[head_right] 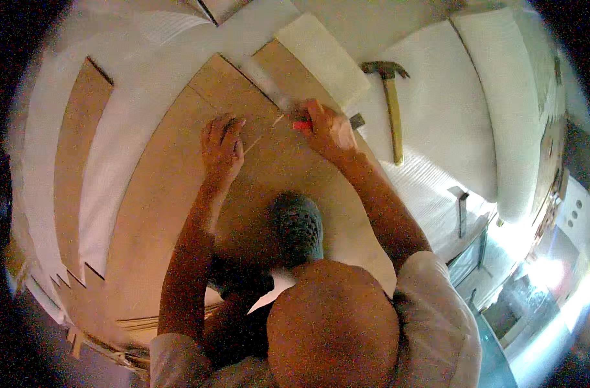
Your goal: The person picks up laminate planks and positions them on the floor. The person uses a square and a pencil to mark cutting lines on the planks while kneeling on the floor, then carries a plank to a table saw surface and marks it again by hand.
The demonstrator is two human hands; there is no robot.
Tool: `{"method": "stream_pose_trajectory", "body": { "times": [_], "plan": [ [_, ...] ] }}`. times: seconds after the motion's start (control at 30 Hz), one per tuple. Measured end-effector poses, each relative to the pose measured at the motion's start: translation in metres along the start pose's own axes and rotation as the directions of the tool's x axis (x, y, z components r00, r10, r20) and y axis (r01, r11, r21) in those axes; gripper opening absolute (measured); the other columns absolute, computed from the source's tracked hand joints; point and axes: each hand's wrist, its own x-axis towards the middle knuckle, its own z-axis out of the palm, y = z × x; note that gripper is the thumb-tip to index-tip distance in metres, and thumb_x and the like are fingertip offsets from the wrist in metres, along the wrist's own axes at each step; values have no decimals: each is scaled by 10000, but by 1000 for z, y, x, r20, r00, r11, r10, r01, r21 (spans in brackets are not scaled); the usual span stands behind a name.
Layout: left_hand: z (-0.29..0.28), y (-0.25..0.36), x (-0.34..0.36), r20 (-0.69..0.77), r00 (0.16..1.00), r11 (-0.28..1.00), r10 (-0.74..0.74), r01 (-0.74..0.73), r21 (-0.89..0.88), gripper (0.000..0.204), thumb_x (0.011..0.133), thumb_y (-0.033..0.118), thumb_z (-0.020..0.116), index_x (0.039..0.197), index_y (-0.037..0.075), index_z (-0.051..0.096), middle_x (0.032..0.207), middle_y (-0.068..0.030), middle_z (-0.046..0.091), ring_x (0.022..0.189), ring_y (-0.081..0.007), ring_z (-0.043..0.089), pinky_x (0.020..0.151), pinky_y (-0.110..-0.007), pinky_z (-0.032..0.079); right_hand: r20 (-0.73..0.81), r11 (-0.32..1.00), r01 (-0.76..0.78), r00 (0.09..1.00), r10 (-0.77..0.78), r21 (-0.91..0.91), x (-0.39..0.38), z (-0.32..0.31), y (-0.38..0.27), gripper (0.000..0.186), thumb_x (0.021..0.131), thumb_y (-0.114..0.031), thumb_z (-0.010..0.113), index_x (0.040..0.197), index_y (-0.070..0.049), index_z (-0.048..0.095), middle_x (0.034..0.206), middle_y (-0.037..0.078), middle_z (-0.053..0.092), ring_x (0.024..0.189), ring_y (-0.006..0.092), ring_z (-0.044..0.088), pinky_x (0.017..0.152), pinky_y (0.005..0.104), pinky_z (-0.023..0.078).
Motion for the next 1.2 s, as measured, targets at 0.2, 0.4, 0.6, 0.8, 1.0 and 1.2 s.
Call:
{"method": "stream_pose_trajectory", "body": {
  "times": [0.2,0.4,0.6,0.8,1.0,1.2],
  "plan": [
    [19,9,-5,212,968,989,135,-145,28,419,842,89,554,1259,81,587,1419,-102,460,1239,-333,485,1045,-498,395,79,999,-2,997,6,-47,-41,14,-2,402,821,-234,740,1146,-88,554,989,139,669,895,354,658,745,448,537],
    [16,16,3,309,937,985,162,-173,10,625,802,16,550,1412,124,469,1531,-76,379,1373,-284,399,1138,-471,312,8,994,5,1000,-4,-113,-41,14,-13,391,798,-251,726,1116,-79,578,972,166,650,885,370,652,769,468,529],
    [20,15,-1,314,939,987,142,-159,31,620,803,14,549,1408,123,470,1535,-73,378,1398,-272,382,1146,-472,296,-20,998,24,999,-25,-64,-38,11,-16,381,777,-263,741,1075,-79,590,979,173,642,941,368,638,812,463,513],
    [26,19,-6,317,940,987,122,-150,63,609,801,21,559,1401,70,465,1534,-76,384,1401,-273,382,1164,-455,280,-81,989,101,991,-110,-108,-41,24,-2,400,763,-280,759,1065,-79,590,981,163,643,944,362,636,820,461,513],
    [34,13,-5,329,931,982,159,-183,42,621,780,21,579,1391,47,470,1524,-101,395,1388,-277,401,1171,-456,271,-100,989,94,989,-106,-114,-39,23,-4,428,726,-258,786,1048,-63,582,974,148,635,927,361,636,814,462,512],
    [25,17,-3,370,918,987,141,-157,13,646,792,34,611,1418,70,456,1559,-99,346,1420,-285,350,1189,-454,241,6,998,10,1000,-10,-56,-35,10,-11,457,687,-229,810,1046,-66,579,968,140,632,929,351,633,824,459,509]
  ]
}}
